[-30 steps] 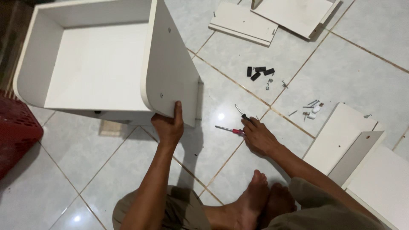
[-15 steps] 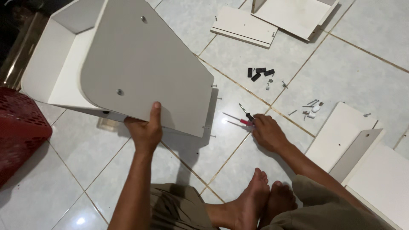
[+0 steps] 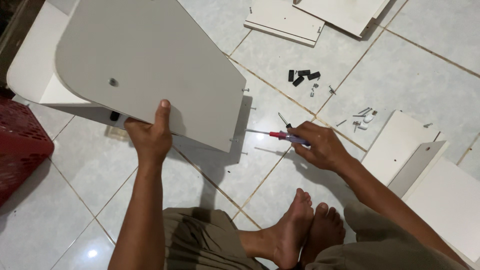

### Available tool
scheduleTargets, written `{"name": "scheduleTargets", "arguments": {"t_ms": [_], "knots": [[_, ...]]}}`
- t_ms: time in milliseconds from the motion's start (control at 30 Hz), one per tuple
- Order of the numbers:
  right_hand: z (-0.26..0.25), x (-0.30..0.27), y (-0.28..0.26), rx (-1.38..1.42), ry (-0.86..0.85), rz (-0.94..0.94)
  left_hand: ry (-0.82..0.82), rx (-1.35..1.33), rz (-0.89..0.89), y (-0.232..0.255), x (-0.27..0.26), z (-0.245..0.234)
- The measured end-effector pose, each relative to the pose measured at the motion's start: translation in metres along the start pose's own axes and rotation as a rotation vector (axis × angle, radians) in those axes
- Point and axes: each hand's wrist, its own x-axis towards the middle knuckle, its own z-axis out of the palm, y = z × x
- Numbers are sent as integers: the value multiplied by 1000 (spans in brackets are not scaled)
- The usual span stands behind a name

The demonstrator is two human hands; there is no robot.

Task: The person assembles a white wooden cabinet by screwing panels together using a screwdriver. They align the pieces, insert screws, and tighten them to secure the structure.

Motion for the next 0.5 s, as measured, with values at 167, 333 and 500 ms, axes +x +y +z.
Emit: {"name": "scheduleTargets", "arguments": {"t_ms": [167,333,500], "knots": [[-18,8,-7,2,36,-13,15,-35,6,-6,8,-17],[-38,13,-14,-84,29,-33,88,-68,-5,-11,15,-34],[-69,30,-37,-155,-4,-94,118,-116,-37,-14,24,-44]]}}
